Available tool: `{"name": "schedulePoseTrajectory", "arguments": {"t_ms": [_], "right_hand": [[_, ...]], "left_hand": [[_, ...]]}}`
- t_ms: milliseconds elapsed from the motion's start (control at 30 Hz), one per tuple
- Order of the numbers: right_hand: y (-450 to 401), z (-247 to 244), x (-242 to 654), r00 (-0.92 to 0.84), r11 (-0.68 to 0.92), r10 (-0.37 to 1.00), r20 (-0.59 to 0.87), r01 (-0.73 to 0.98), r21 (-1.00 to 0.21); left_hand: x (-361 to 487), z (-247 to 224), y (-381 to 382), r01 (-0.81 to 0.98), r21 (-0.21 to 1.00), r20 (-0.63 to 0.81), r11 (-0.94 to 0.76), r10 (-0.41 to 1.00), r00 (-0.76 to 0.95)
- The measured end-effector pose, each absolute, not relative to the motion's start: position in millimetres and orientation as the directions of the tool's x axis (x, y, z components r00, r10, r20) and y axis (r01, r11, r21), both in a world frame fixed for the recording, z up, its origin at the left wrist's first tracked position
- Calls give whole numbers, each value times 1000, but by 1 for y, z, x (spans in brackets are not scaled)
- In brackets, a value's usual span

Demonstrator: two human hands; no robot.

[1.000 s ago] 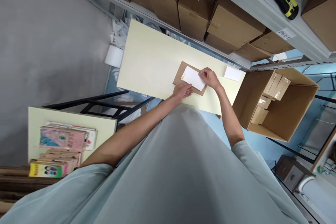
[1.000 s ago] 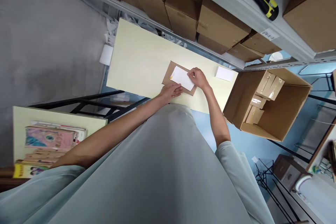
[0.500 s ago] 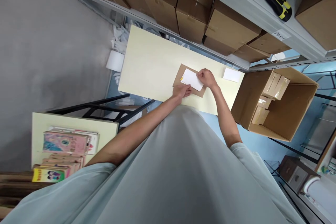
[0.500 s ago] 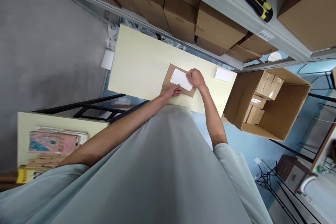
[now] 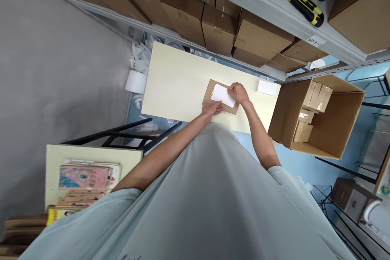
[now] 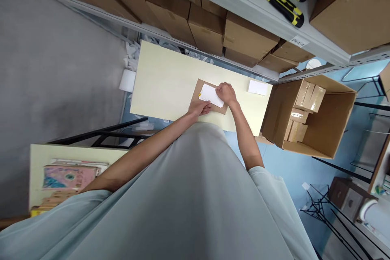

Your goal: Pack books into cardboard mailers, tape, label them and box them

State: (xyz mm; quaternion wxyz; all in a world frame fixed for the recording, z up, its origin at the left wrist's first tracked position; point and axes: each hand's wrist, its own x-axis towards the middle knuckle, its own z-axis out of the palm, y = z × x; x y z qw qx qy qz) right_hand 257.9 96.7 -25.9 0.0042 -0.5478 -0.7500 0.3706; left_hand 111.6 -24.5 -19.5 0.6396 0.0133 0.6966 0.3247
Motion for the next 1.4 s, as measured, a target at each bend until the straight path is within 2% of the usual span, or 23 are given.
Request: {"name": "schedulePoseTrajectory", "arguments": {"t_ms": [267,367,433,500,567,633,733,833,1167,1400], "right_hand": [[79,-18,251,-258,24,893,-368,845,-534],[59,-12,256,-168,10,952,-256,852,-523],[40,-9,260,-148,33,971,-186,859,-510],[17,-8,261,-170,69,972,-161,865,-496],[-6,-10,257,-211,103,962,-174,870,-483],[-26,-15,250,-243,124,949,-200,872,-473],[-43,-24,239,-262,134,937,-229,879,-457],[-47,-30,236,-245,119,939,-242,891,-439],[-49,-29,246,-139,34,962,-237,916,-400],[-41,-40,223,-171,78,964,-203,914,-399]], "left_hand": [[99,-9,-27,-271,472,-881,839,462,-104],[88,-1,-32,-125,589,-808,798,585,-73],[78,2,-34,91,743,-655,662,749,-98],[68,2,-32,372,829,-426,416,903,-59],[62,-2,-28,577,805,-235,137,967,98],[60,-11,-22,663,744,-157,-75,946,283],[62,-27,-16,714,654,-156,-249,880,449],[62,-39,-15,744,588,-167,-318,852,496],[41,-48,-6,772,536,-159,-342,857,490],[60,-46,-1,739,522,-139,-425,813,566]]}}
